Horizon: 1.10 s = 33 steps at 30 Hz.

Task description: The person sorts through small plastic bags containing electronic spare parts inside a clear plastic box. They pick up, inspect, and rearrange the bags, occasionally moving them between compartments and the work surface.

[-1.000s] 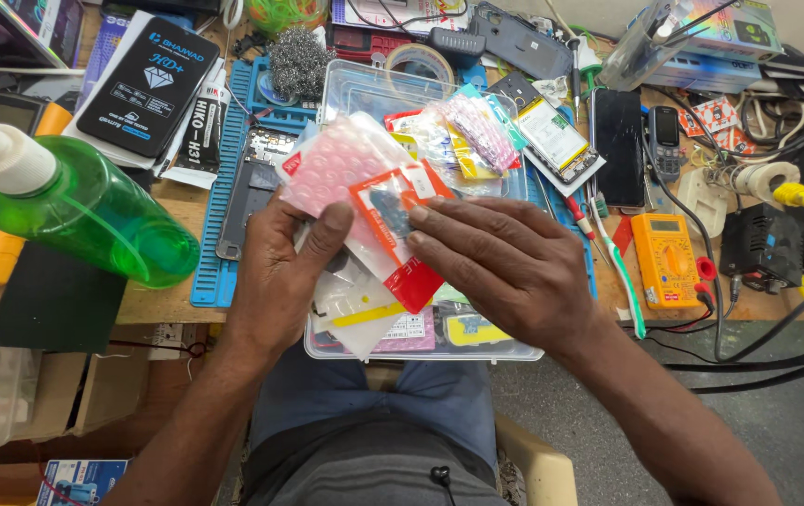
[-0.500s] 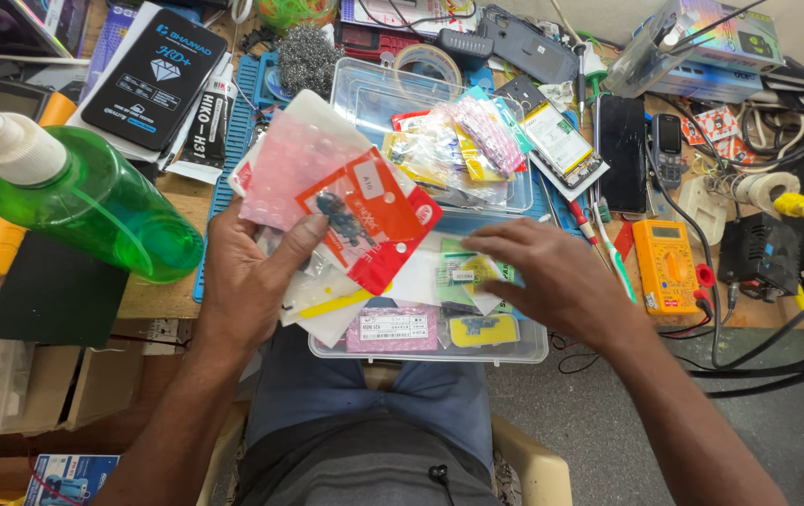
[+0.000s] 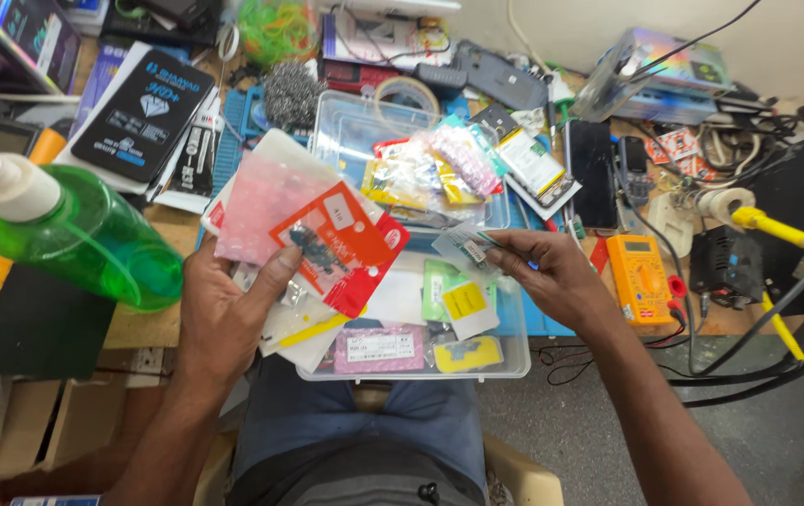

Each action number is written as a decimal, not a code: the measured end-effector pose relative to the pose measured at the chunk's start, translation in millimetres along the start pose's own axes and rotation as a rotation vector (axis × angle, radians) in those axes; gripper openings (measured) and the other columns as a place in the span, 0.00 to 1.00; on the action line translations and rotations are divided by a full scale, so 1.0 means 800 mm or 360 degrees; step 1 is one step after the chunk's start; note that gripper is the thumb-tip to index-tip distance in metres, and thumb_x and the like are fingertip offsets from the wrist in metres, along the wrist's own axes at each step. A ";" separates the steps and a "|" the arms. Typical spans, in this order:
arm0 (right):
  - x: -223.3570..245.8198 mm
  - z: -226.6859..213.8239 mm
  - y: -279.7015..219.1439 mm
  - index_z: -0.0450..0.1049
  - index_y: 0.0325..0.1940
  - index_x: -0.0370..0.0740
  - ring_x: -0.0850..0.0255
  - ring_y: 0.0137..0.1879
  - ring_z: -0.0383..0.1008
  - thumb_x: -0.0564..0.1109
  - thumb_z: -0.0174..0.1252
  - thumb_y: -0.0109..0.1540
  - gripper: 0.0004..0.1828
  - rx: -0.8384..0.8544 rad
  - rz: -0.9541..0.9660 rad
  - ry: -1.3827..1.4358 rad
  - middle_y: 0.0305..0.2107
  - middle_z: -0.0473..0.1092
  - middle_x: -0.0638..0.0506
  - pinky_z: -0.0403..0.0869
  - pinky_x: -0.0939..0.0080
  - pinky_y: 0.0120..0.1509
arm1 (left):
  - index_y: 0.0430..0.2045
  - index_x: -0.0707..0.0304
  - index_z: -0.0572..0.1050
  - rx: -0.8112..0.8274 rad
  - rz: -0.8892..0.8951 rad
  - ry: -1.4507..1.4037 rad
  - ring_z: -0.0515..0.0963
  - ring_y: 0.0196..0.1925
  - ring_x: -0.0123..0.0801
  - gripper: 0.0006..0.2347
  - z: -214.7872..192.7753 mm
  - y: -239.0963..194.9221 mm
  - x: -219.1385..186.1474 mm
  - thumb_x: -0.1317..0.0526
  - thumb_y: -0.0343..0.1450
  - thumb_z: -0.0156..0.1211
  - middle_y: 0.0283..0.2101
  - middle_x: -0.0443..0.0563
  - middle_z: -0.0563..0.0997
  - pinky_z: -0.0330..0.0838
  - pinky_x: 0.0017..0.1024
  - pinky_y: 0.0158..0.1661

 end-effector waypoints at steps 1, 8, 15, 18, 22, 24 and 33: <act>-0.004 -0.002 0.000 0.78 0.59 0.36 0.67 0.46 0.78 0.40 0.60 0.66 0.17 -0.0018 0.0017 0.0151 0.43 0.81 0.48 0.77 0.67 0.51 | 0.46 0.72 0.77 -0.0003 0.0003 -0.0003 0.81 0.44 0.26 0.14 0.001 0.000 -0.001 0.61 0.71 0.66 0.45 0.55 0.84 0.76 0.28 0.47; -0.014 -0.065 -0.052 0.76 0.58 0.32 0.64 0.42 0.79 0.32 0.65 0.61 0.20 -0.0654 0.0063 0.0384 0.38 0.77 0.48 0.80 0.65 0.48 | 0.49 0.72 0.75 -0.0001 0.0063 -0.0171 0.81 0.46 0.26 0.14 -0.007 -0.011 -0.003 0.64 0.73 0.65 0.46 0.55 0.83 0.76 0.28 0.49; 0.017 -0.061 -0.083 0.77 0.61 0.41 0.49 0.54 0.76 0.42 0.72 0.56 0.28 -0.0651 0.0174 -0.1439 0.51 0.76 0.44 0.74 0.50 0.57 | 0.48 0.73 0.75 -0.0107 0.0064 -0.0293 0.81 0.47 0.27 0.11 -0.023 -0.019 -0.006 0.68 0.74 0.65 0.48 0.54 0.82 0.76 0.28 0.51; 0.052 -0.021 -0.085 0.76 0.60 0.44 0.53 0.62 0.74 0.43 0.68 0.56 0.26 -0.0486 -0.0262 -0.0979 0.57 0.74 0.49 0.71 0.52 0.67 | 0.49 0.72 0.75 -0.0121 0.0058 -0.0304 0.81 0.47 0.27 0.12 -0.021 -0.022 -0.006 0.68 0.73 0.65 0.48 0.54 0.82 0.76 0.28 0.51; 0.078 0.020 -0.054 0.77 0.58 0.41 0.51 0.62 0.71 0.47 0.71 0.50 0.32 -0.0030 -0.0574 -0.1219 0.54 0.75 0.47 0.65 0.46 0.65 | 0.48 0.73 0.76 -0.0091 0.0072 -0.0287 0.81 0.46 0.27 0.11 -0.014 -0.025 -0.008 0.68 0.74 0.65 0.47 0.54 0.83 0.75 0.28 0.51; 0.080 0.023 -0.040 0.77 0.56 0.42 0.52 0.59 0.72 0.48 0.71 0.49 0.31 0.0118 -0.0565 -0.1286 0.50 0.76 0.47 0.64 0.45 0.64 | 0.48 0.73 0.75 -0.0100 0.0066 -0.0256 0.81 0.46 0.27 0.11 -0.018 -0.029 -0.011 0.67 0.74 0.65 0.46 0.54 0.83 0.75 0.28 0.50; 0.060 0.011 -0.016 0.80 0.54 0.47 0.56 0.51 0.81 0.46 0.66 0.60 0.18 0.0069 -0.0151 -0.0515 0.45 0.80 0.50 0.76 0.54 0.56 | 0.47 0.73 0.76 -0.0098 0.0021 -0.0231 0.81 0.45 0.27 0.11 -0.024 -0.035 -0.006 0.65 0.74 0.65 0.45 0.54 0.83 0.76 0.29 0.49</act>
Point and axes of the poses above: each hand's wrist, its own y-axis towards the middle knuckle, its own z-axis out of the palm, x = y × z, the point moved 2 cm from there along y, towards the middle knuckle
